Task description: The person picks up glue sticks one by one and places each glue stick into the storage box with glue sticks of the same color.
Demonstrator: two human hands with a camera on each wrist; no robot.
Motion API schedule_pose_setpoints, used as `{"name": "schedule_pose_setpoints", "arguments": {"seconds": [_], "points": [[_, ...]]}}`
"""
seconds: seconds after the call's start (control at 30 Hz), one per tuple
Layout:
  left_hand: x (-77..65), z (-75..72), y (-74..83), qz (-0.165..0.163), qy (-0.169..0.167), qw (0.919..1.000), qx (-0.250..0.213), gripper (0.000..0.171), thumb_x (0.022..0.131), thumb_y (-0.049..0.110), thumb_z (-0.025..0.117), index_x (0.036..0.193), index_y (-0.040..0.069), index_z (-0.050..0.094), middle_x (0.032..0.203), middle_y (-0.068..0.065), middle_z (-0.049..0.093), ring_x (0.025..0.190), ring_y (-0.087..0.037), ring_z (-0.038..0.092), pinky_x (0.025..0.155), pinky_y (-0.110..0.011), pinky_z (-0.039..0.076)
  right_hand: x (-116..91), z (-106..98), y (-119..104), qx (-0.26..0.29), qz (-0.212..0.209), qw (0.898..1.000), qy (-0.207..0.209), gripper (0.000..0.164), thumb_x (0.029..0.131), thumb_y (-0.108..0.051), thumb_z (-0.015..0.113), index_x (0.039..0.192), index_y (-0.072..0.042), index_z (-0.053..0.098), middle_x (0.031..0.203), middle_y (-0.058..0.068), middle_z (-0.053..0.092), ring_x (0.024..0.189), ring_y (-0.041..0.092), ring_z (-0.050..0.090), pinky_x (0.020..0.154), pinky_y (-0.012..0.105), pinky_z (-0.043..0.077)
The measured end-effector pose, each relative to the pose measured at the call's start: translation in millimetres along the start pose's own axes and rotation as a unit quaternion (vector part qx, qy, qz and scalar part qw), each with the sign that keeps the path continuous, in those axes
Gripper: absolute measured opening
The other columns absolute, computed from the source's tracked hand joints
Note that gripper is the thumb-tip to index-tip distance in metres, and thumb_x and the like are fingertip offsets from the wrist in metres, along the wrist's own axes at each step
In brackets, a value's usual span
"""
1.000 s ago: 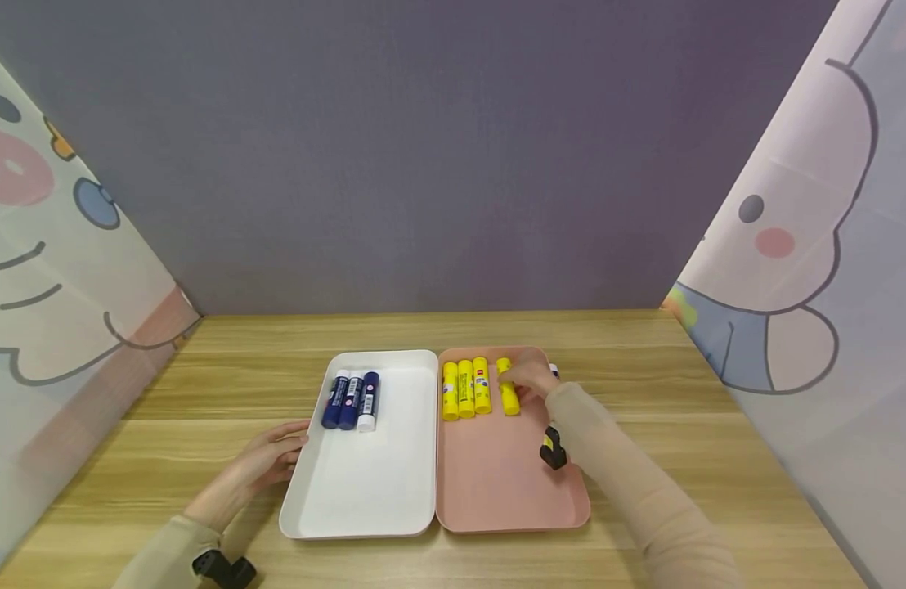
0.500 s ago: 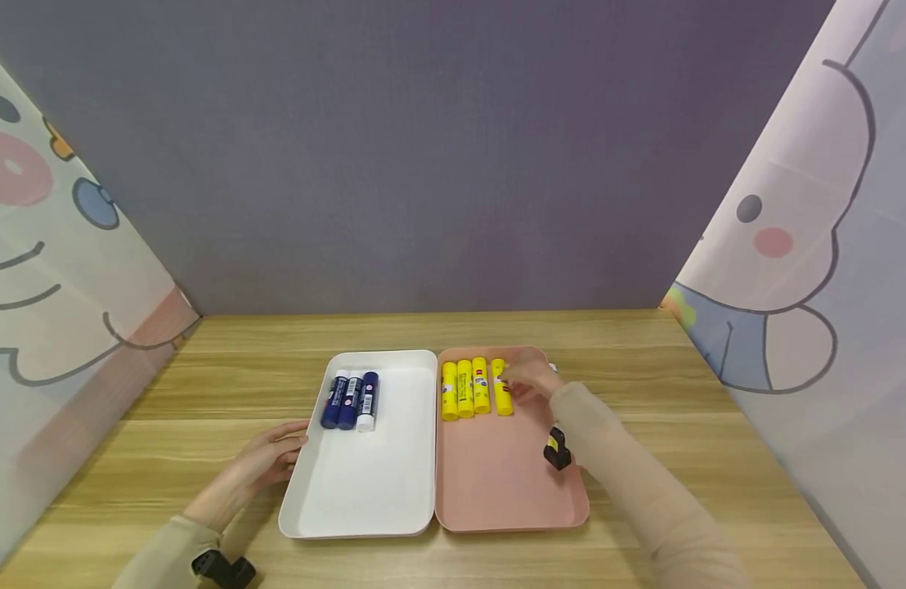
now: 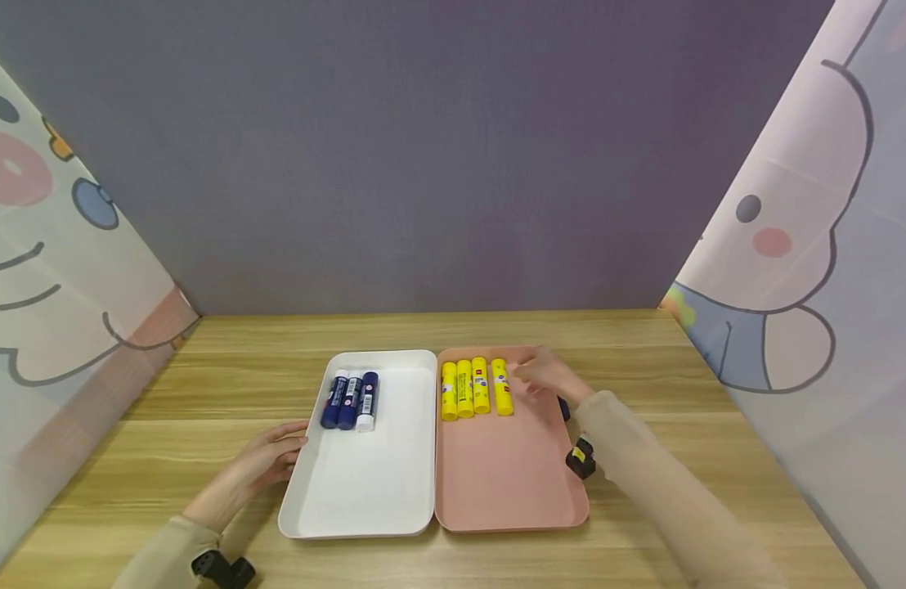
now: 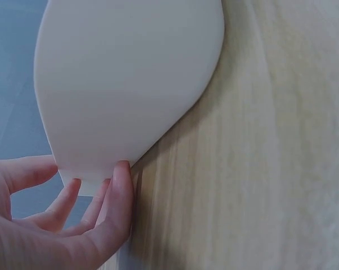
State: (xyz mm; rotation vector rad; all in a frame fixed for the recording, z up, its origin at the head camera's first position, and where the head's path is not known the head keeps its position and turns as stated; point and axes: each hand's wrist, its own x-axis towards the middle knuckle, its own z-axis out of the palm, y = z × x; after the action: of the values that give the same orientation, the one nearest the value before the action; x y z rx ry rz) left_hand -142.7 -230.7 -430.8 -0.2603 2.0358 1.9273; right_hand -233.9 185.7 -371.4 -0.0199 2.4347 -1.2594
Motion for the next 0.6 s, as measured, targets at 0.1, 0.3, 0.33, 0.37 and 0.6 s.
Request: {"name": "schedule_pose_setpoints", "arguments": {"seconds": [0.1, 0.3, 0.33, 0.37, 0.6], "points": [[0.0, 0.2, 0.0, -0.001, 0.002, 1.0000, -0.001, 0.051, 0.087, 0.010, 0.051, 0.129, -0.010, 0.030, 0.096, -0.009, 0.062, 0.077, -0.015, 0.060, 0.068, -0.035, 0.048, -4.6, -5.5, 2.1, -0.003, -0.004, 1.000, 0.000, 0.047, 0.089, -0.014, 0.048, 0.127, 0.011, 0.035, 0.111, 0.029, 0.050, 0.086, 0.034, 0.057, 0.071, 0.038, 0.049], [0.2, 0.7, 0.0, -0.001, 0.005, 1.0000, -0.003, 0.051, 0.086, 0.009, 0.051, 0.129, -0.010, 0.031, 0.095, -0.010, 0.063, 0.076, -0.016, 0.061, 0.068, -0.036, 0.048, -11.1, -15.8, 8.1, -0.014, -0.002, 1.000, 0.013, 0.048, 0.089, -0.013, 0.047, 0.128, 0.011, 0.034, 0.107, 0.030, 0.051, 0.078, 0.029, 0.058, 0.065, 0.034, 0.049], [0.3, 0.7, 0.0, -0.001, 0.005, 1.0000, -0.003, 0.051, 0.086, 0.008, 0.051, 0.129, -0.010, 0.031, 0.095, -0.010, 0.063, 0.076, -0.016, 0.061, 0.069, -0.036, 0.048, -12.3, -17.4, 8.9, -0.014, 0.000, 1.000, 0.017, 0.047, 0.089, -0.013, 0.047, 0.128, 0.011, 0.035, 0.107, 0.030, 0.051, 0.077, 0.027, 0.058, 0.065, 0.034, 0.049], [0.4, 0.7, 0.0, -0.001, 0.005, 1.0000, -0.003, 0.051, 0.086, 0.008, 0.051, 0.129, -0.010, 0.031, 0.095, -0.010, 0.063, 0.076, -0.016, 0.061, 0.069, -0.036, 0.048, -13.7, -19.0, 9.6, -0.014, 0.001, 1.000, 0.020, 0.047, 0.088, -0.012, 0.048, 0.128, 0.011, 0.035, 0.108, 0.030, 0.050, 0.076, 0.027, 0.058, 0.065, 0.035, 0.050], [0.8, 0.7, -0.6, -0.003, 0.010, 0.9999, 0.004, 0.050, 0.086, 0.008, 0.051, 0.129, -0.009, 0.031, 0.097, -0.012, 0.063, 0.078, -0.016, 0.060, 0.069, -0.036, 0.048, -23.7, -28.7, 13.5, 0.000, -0.004, 1.000, 0.025, 0.050, 0.088, -0.014, 0.048, 0.128, 0.013, 0.033, 0.111, 0.034, 0.047, 0.080, 0.028, 0.060, 0.074, 0.040, 0.049]]}}
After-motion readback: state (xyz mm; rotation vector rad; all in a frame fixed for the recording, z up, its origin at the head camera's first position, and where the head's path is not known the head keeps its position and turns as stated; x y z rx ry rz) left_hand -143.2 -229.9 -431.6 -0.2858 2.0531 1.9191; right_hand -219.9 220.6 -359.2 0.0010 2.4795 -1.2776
